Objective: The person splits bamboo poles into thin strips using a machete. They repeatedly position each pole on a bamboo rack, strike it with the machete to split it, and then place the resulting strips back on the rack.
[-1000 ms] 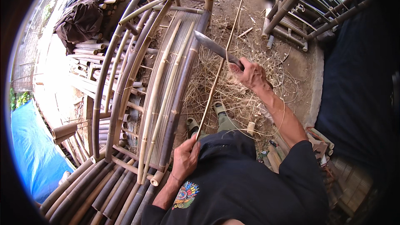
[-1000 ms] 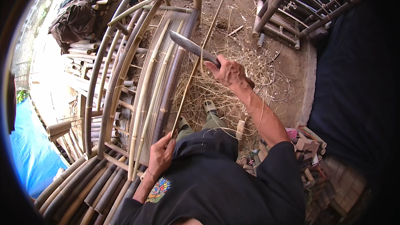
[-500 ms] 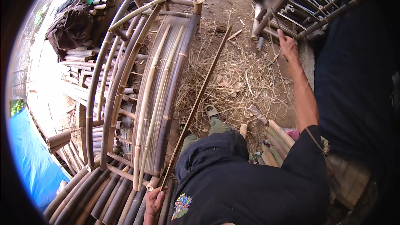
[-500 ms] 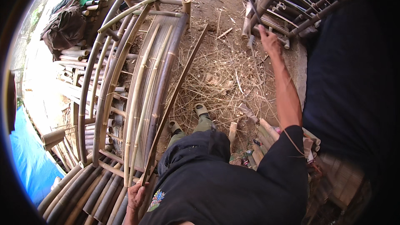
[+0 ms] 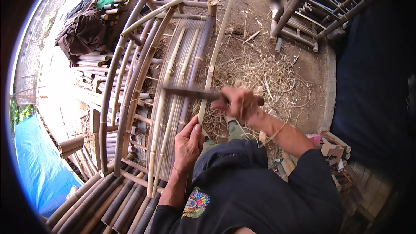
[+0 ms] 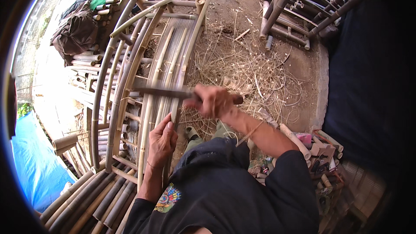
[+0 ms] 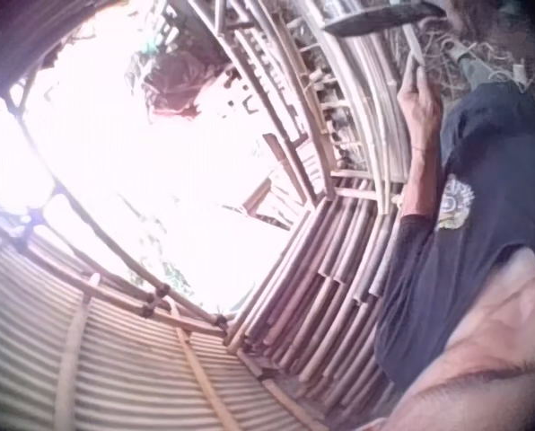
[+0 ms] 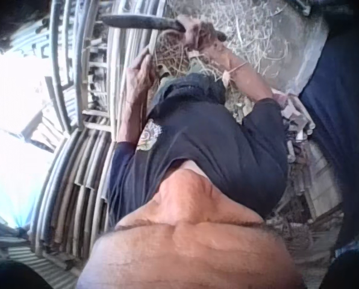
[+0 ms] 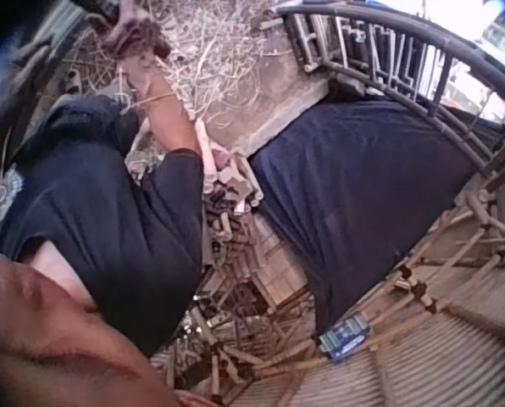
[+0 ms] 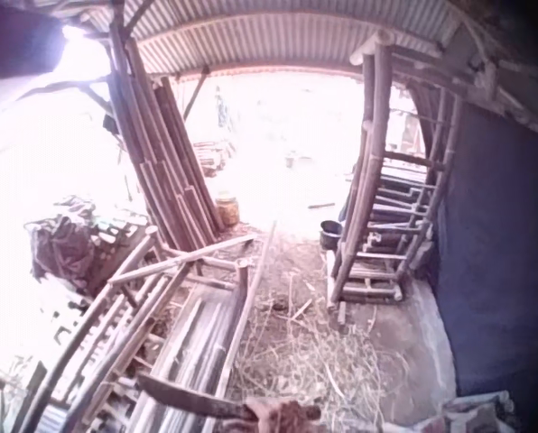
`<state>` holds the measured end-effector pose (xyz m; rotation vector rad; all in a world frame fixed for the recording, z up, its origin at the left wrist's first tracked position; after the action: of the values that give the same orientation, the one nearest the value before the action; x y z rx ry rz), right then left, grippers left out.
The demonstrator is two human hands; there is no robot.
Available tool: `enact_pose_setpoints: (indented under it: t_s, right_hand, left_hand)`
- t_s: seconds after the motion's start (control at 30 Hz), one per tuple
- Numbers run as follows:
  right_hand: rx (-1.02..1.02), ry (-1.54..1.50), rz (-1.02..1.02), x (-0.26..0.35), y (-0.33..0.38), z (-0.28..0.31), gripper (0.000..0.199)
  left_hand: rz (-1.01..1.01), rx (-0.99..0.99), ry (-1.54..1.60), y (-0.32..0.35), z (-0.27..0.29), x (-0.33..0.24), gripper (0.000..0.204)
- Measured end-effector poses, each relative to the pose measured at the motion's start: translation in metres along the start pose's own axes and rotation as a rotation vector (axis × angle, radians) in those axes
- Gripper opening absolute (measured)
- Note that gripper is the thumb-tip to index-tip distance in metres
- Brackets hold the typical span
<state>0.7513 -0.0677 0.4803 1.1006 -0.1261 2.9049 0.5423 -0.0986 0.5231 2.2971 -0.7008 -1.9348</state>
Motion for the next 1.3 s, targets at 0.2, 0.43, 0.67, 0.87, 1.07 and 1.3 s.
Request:
enact_pose_setpoints:
  t_s: [0.2,0.43,0.67,0.87,1.07,1.3]
  right_hand:
    - [-0.050,0.001,0.062,-0.001,0.011,0.012,0.069]
    - [-0.001,0.013,-0.162,-0.035,-0.014,0.032,0.068]
    - [-0.177,0.136,0.011,-0.071,-0.031,0.049,0.070]
    - [-0.056,0.103,-0.292,-0.133,-0.061,0.071,0.074]
    - [-0.217,0.210,-0.300,-0.221,-0.102,0.140,0.078]
    - [-0.381,-0.267,-0.796,-0.297,-0.134,0.235,0.071]
  left_hand:
    - [0.004,-0.005,-0.069,0.018,-0.009,0.001,0.039]
    - [0.025,0.006,-0.130,0.040,-0.011,0.005,0.040]
    - [0.054,0.030,-0.048,0.065,-0.006,0.010,0.042]
    - [0.112,0.008,-0.264,0.115,0.013,0.006,0.040]
    - [0.133,-0.037,-0.220,0.188,0.034,0.021,0.038]
    - [0.126,-0.125,-0.390,0.228,0.064,0.033,0.041]
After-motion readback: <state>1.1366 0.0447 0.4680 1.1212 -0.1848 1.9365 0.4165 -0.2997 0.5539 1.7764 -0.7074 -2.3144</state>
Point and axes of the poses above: each hand's wrist, its own y-axis away from the middle knuckle, its own z-axis out of the back of the hand, x = y × z, the point moved 3 cm from there along -y, towards the middle knuckle, and after that the axes turned 11 degrees about -z, right-handed, at the moved point
